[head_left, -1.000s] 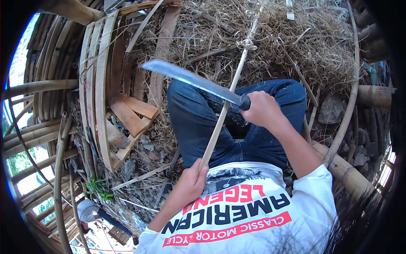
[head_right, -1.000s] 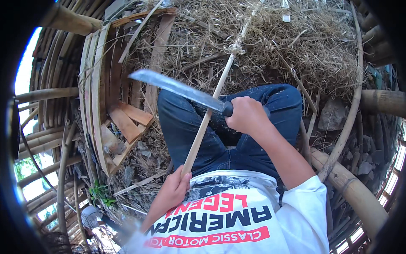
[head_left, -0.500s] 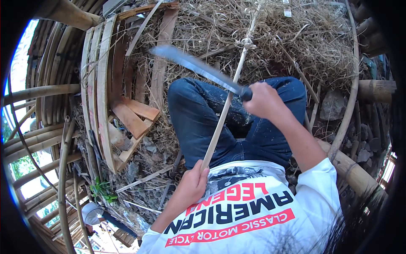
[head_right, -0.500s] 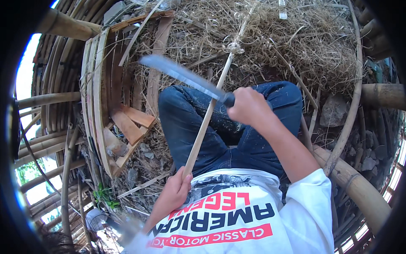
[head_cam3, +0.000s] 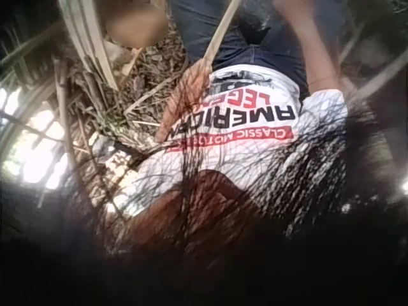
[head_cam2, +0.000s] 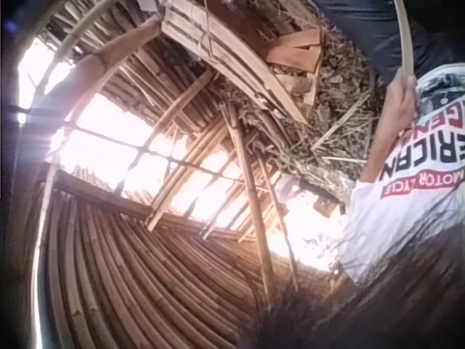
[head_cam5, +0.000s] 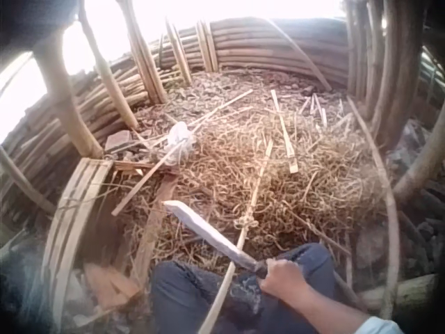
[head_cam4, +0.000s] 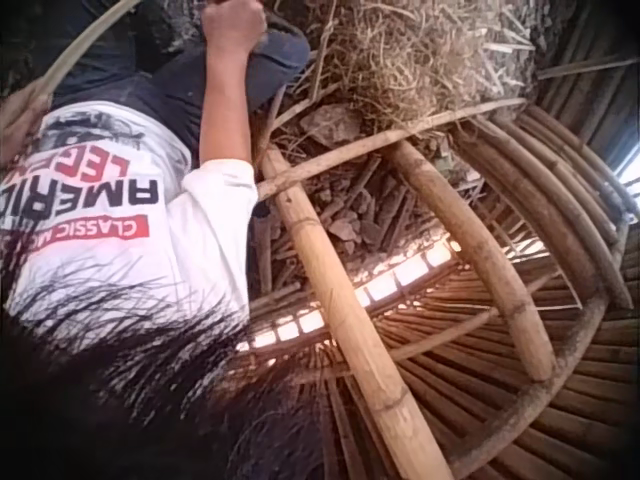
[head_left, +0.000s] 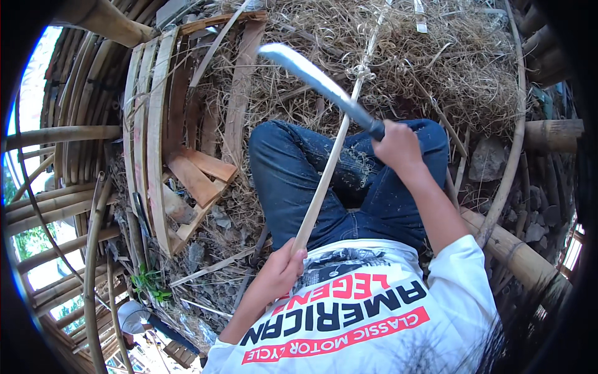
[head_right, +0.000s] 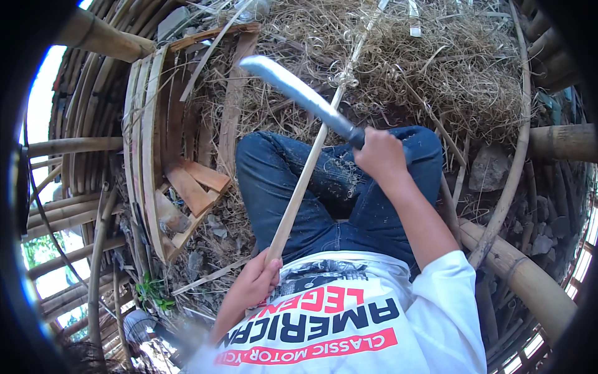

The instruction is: The person shaves a thin bamboo pole with a machete while sitting and holding the wood between their legs.

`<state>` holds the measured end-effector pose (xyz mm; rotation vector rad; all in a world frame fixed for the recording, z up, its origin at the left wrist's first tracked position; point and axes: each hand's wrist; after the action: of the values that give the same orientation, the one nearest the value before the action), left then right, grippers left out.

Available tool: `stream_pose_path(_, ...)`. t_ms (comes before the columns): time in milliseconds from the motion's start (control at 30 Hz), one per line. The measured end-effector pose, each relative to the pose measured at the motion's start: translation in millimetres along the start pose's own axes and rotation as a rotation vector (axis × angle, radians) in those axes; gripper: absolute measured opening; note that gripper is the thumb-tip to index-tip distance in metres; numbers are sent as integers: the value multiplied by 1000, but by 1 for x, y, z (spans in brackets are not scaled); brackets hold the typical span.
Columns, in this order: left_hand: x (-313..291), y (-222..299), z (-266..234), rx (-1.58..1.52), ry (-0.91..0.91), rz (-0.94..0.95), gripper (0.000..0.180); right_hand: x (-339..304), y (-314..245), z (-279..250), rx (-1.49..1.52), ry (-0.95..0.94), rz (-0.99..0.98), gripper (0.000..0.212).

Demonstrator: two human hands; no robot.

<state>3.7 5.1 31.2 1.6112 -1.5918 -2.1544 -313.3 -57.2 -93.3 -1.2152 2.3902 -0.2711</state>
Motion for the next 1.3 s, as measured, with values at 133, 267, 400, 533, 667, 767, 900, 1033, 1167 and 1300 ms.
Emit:
stream_pose_path(133,-6,-5,-3,-45,12,-32,18,-13,-1,-11,-53,-154,-199,25)
stream_pose_path(267,-13,-3,-1,-1,51,52,17,50,45,-8,-50,66,24,23)
stream_pose_path(400,9,-8,6,-172,-22,40,12,28,27,-10,-88,82,48,25)
stream_pose_path(533,6,-1,4,-303,-57,-65,15,-19,10,-3,-34,81,-105,25)
stream_pose_path(667,8,-2,-1,-295,-65,-104,18,-40,16,11,-15,9,-341,25)
stream_pose_path(767,-3,2,4,-253,-52,-54,17,-6,29,-3,-26,77,-139,26)
stream_pose_path(900,8,-8,6,-255,-49,19,17,33,39,-15,3,101,212,30)
stream_pose_path(1033,12,-7,10,-349,-109,-17,17,-2,35,-8,56,101,117,28)
stream_pose_path(1167,21,-11,11,-380,-142,-60,19,-55,46,6,-31,119,-44,23)
stream_pose_path(1300,30,-19,10,-387,-156,-56,22,-76,44,-3,53,80,-122,27)
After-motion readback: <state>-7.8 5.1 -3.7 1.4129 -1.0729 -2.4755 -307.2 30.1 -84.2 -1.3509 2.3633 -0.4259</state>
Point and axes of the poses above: each hand's wrist, its own x-axis towards the middle knuckle, its own z-axis out of the palm, y = z × x, and after that the axes turned 9 degrees about z, right-handed
